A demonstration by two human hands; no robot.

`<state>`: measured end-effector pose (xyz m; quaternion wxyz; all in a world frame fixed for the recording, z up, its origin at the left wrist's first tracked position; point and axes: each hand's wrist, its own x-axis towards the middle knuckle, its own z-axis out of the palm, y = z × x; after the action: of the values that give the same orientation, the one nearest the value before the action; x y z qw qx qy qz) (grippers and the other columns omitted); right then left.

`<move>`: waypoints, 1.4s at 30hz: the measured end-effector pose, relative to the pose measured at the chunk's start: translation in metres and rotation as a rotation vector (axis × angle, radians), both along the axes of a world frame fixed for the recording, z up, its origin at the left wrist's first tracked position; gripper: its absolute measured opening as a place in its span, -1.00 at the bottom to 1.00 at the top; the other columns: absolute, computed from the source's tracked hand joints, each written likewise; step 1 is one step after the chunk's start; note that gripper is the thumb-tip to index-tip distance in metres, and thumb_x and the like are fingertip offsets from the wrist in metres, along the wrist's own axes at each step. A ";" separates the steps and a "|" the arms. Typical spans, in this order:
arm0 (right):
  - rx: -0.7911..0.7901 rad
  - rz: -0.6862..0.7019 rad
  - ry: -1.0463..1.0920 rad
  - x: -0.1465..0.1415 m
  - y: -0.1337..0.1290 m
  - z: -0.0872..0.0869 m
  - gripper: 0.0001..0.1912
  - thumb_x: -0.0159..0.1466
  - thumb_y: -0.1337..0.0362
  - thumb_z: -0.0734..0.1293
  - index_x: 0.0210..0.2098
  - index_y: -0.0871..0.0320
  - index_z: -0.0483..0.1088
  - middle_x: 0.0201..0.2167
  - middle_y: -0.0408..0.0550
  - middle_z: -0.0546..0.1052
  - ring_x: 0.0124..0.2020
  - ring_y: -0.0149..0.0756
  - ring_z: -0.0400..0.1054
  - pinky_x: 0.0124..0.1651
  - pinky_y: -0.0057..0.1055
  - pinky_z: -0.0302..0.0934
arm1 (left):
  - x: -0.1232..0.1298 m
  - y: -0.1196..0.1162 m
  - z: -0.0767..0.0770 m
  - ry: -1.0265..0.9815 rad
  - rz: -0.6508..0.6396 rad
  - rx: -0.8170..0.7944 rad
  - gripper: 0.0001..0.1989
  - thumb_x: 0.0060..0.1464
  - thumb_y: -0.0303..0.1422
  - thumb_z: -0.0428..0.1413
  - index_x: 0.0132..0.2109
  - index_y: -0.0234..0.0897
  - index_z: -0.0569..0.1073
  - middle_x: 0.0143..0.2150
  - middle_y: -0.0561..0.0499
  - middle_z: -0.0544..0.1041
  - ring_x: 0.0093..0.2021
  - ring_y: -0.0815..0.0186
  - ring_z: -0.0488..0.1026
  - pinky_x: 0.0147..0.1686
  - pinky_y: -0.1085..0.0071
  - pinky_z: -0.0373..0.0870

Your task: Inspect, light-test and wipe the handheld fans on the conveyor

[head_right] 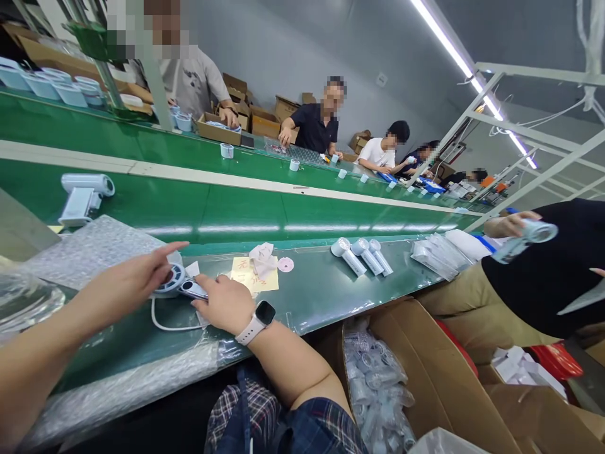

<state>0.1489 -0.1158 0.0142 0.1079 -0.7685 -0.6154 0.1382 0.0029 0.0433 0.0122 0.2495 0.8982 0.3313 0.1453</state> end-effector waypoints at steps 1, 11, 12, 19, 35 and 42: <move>-0.001 0.007 -0.037 -0.003 -0.002 0.003 -0.44 0.51 0.05 0.36 0.43 0.04 0.32 0.05 0.12 0.64 -0.07 -0.06 0.61 -0.07 -0.19 0.51 | -0.002 -0.003 -0.001 0.055 -0.066 0.105 -0.42 0.38 -0.19 -0.15 0.46 -0.02 0.32 -0.17 0.00 0.62 -0.18 0.12 0.51 -0.18 0.31 0.26; 0.006 0.066 -0.211 -0.008 -0.013 0.010 -0.46 0.52 0.06 0.31 0.42 0.07 0.33 -0.06 0.12 0.63 -0.13 -0.03 0.60 -0.14 -0.18 0.54 | 0.000 -0.014 0.010 -0.003 0.019 0.024 -0.40 0.41 -0.20 -0.22 0.47 -0.32 0.21 -0.24 0.00 0.55 -0.16 0.11 0.51 -0.07 0.28 0.36; 0.004 0.074 -0.219 -0.011 -0.012 0.008 -0.47 0.52 0.06 0.31 0.40 0.09 0.33 -0.07 0.11 0.63 -0.16 -0.05 0.60 -0.17 -0.19 0.54 | 0.001 -0.014 0.009 0.014 0.009 0.040 -0.40 0.41 -0.22 -0.23 0.46 -0.34 0.22 -0.22 -0.03 0.56 -0.13 0.09 0.52 -0.07 0.26 0.36; 0.005 0.114 -0.276 -0.021 -0.016 0.009 -0.46 0.55 0.15 0.25 0.45 0.19 0.25 -0.02 0.23 0.63 -0.11 -0.02 0.62 -0.15 -0.15 0.55 | 0.000 -0.017 0.005 0.029 -0.168 0.217 -0.42 0.42 -0.30 -0.21 0.44 -0.32 0.33 -0.22 -0.12 0.58 -0.11 0.01 0.51 -0.01 0.16 0.39; 0.089 0.126 -0.376 -0.017 -0.031 -0.007 -0.44 0.43 0.44 0.30 0.40 0.23 0.43 -0.14 0.25 0.65 -0.20 0.00 0.66 -0.24 -0.22 0.55 | 0.006 -0.026 -0.007 -0.062 -0.302 0.232 -0.54 0.41 -0.45 0.04 0.38 -0.16 0.44 -0.06 -0.08 0.67 -0.03 0.23 0.58 0.04 0.31 0.50; 0.228 -0.032 -0.010 0.012 -0.037 -0.041 -0.56 0.50 0.15 0.25 0.23 0.23 0.53 0.06 0.24 0.68 0.01 0.02 0.65 0.05 -0.13 0.52 | -0.002 -0.050 0.008 0.010 -0.387 0.536 -0.51 0.49 -0.48 -0.05 0.47 -0.32 0.28 -0.14 -0.09 0.64 -0.04 0.15 0.55 -0.04 0.22 0.37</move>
<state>0.1614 -0.1524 -0.0272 0.1940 -0.7617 -0.6152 0.0619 0.0006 -0.0063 0.0203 0.0255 0.9790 0.1056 0.1727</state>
